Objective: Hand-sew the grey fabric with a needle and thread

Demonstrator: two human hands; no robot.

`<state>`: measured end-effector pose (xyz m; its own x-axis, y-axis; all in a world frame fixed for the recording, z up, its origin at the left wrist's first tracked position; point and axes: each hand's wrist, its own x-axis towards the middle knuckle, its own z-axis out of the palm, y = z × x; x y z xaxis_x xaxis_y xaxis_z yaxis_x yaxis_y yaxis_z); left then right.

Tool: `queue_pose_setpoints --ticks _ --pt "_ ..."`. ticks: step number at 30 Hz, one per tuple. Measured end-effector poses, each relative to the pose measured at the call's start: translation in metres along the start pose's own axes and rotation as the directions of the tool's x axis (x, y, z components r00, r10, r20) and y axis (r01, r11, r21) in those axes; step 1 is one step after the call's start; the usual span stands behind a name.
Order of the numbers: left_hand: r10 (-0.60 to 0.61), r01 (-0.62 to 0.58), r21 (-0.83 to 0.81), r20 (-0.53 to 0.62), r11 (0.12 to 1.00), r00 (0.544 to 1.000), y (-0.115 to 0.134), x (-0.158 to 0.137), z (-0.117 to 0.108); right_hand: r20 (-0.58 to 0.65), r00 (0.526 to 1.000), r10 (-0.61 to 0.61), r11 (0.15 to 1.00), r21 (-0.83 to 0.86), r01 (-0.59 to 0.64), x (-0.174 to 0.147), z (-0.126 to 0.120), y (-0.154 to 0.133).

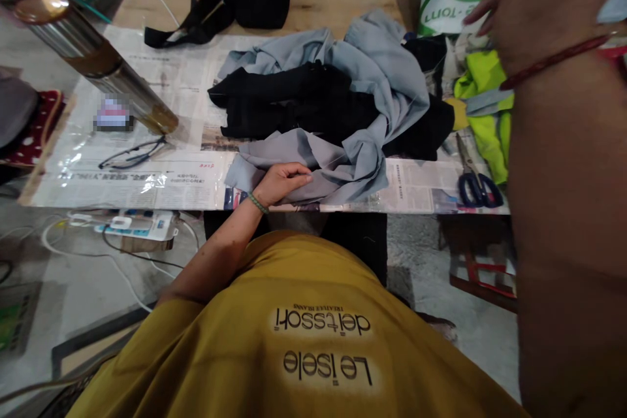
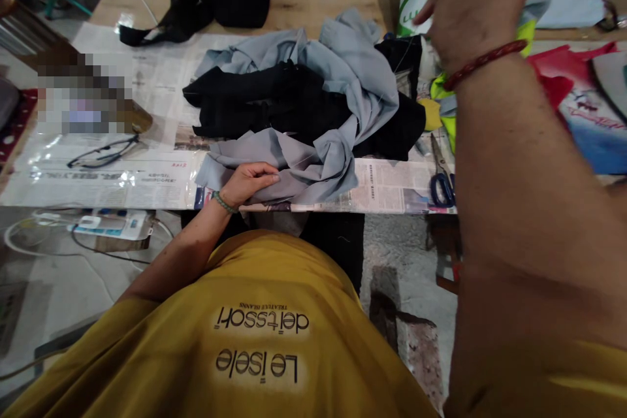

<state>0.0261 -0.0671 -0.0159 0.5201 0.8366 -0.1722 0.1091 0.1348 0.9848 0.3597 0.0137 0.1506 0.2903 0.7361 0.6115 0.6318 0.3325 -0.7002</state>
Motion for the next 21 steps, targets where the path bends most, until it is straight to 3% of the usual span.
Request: queue_pose_setpoints --ticks 2,4,7,10,15,21 --pt "0.010 -0.010 0.009 -0.002 1.000 1.000 0.000 0.000 0.000 0.119 0.988 -0.096 0.992 -0.065 0.104 -0.031 0.018 -0.014" --pt "0.022 -0.022 0.014 -0.007 1.000 1.000 0.000 0.000 0.000 0.292 0.944 -0.155 0.978 -0.091 0.188 -0.064 0.038 -0.020" --pt "0.038 -0.038 0.023 -0.017 0.999 0.999 -0.001 0.001 0.000 0.549 0.781 -0.299 0.912 -0.076 0.403 -0.110 0.063 -0.019" --pt "0.049 -0.048 0.035 -0.015 0.998 0.999 -0.003 0.001 -0.001 0.707 0.658 -0.259 0.894 -0.082 0.441 -0.144 0.078 -0.018" --pt "0.067 -0.067 0.049 -0.015 0.997 0.998 -0.005 0.002 -0.001 0.819 0.527 -0.226 0.861 -0.085 0.502 -0.165 0.088 -0.021" --pt "0.097 -0.097 0.039 -0.009 0.995 0.995 -0.005 0.002 0.000 0.836 0.449 -0.317 0.833 0.019 0.552 -0.171 0.095 -0.015"
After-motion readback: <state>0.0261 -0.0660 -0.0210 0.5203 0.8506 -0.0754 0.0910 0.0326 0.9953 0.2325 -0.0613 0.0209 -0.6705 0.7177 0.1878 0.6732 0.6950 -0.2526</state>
